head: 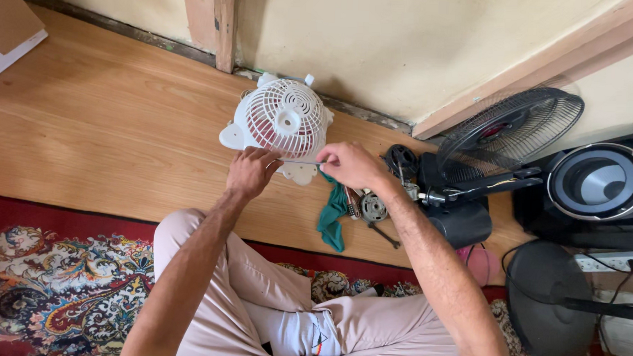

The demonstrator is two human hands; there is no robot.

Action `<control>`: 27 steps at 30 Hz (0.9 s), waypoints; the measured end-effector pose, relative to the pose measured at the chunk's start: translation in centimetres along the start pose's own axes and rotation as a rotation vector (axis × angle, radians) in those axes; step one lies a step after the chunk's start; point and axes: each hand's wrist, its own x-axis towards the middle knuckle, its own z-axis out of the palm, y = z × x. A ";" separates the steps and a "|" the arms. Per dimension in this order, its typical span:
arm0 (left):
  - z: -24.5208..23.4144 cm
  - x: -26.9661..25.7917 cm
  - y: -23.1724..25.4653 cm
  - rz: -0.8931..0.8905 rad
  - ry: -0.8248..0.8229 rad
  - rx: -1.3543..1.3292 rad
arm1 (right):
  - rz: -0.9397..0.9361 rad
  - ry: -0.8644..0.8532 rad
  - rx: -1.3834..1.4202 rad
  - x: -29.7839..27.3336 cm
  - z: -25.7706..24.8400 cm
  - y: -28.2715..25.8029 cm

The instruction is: The person disassembles a small white and pink cat-shaped desk fan. Using a screwdriver, they remove the rear grille, then the front grille, and finally the pink fan blade, placing the parts on the floor.

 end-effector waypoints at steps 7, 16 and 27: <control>1.4 0.4 -1.1 -0.149 -0.217 0.030 | -0.041 0.140 0.106 1.4 -0.2 -0.3; 1.9 0.5 -1.3 -0.219 -0.342 0.037 | -0.098 0.246 0.157 2.1 -0.1 -2.6; 1.8 0.4 -2.7 -0.112 -0.261 0.101 | -0.189 0.443 -0.091 2.9 -0.1 -3.9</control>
